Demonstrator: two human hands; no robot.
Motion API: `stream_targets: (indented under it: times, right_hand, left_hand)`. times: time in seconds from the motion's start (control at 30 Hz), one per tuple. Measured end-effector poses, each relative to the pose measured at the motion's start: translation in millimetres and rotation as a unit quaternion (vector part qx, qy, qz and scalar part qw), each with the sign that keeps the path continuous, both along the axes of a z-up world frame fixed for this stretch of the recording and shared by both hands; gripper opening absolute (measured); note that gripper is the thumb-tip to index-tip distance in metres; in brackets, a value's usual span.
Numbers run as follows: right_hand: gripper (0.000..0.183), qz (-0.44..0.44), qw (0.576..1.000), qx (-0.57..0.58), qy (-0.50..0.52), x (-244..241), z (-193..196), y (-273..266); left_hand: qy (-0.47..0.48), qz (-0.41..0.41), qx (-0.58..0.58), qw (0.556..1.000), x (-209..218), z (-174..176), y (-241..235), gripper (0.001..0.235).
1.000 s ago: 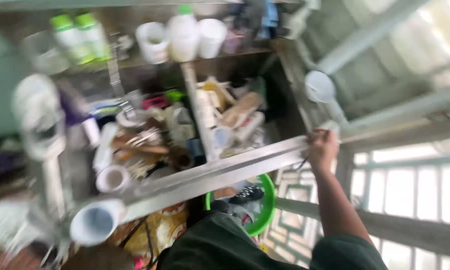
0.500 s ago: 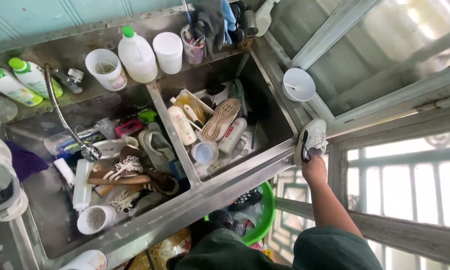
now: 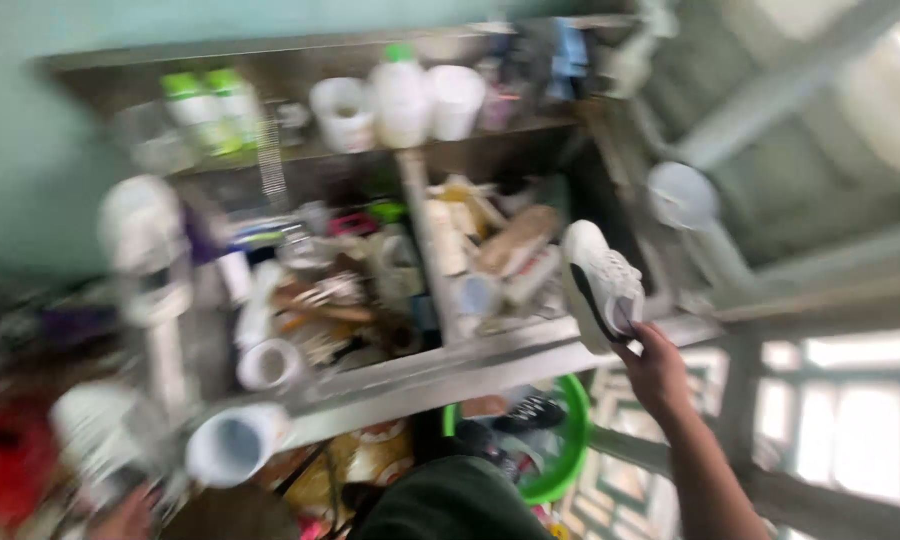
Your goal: Painting the midsoles of various sneakers using a brush and white paint to restore their appearance.
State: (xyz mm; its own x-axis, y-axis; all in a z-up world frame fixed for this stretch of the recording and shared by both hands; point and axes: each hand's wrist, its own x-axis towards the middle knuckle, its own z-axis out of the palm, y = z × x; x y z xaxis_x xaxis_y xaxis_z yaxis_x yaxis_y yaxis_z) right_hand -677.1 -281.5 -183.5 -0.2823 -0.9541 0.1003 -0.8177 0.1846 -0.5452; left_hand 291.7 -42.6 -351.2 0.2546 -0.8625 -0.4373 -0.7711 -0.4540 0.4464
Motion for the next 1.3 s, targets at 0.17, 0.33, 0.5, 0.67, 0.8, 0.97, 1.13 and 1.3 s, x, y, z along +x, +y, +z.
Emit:
stream_targets:
  times: [0.17,0.33,0.5,0.67,0.8,0.97,1.13,1.3]
  right_hand:
    - [0.042,0.113,0.984,0.130,0.048,93.2,62.8,-10.6]
    - [0.033,0.280,0.959,0.048,-0.016,117.7,18.2,-12.6]
    - [0.038,0.351,0.934,0.056,-0.034,183.7,66.4,0.3]
    - [0.044,0.559,0.829,-0.014,-0.007,295.6,163.6,13.4]
    - [0.033,0.659,0.752,0.005,0.014,378.4,200.3,18.3]
    - [0.017,0.828,0.559,0.027,-0.005,457.5,234.1,24.1]
    - [0.034,0.800,0.588,-0.074,-0.094,472.6,199.3,0.1]
    - [0.050,0.624,0.748,-0.173,-0.147,483.1,143.3,-65.6]
  left_hand:
    - [-0.041,-0.018,-0.191,0.980,-37.3,-41.7,-42.8,0.052]
    - [-0.024,0.019,-0.105,0.994,-79.0,41.1,-60.9,0.062]
    - [-0.045,0.020,-0.190,0.981,-97.5,43.8,-62.7,0.058]
    - [-0.132,0.003,-0.489,0.862,-159.7,151.5,-68.5,0.020]
    - [-0.116,-0.185,-0.512,0.831,-235.1,274.2,-69.7,0.054]
    - [-0.021,-0.397,-0.455,0.796,-235.4,323.5,-45.1,0.032]
    - [-0.113,-0.314,-0.370,0.867,-208.3,291.4,-5.5,0.036]
    - [-0.223,0.022,-0.385,0.895,-191.0,253.6,54.9,0.045]
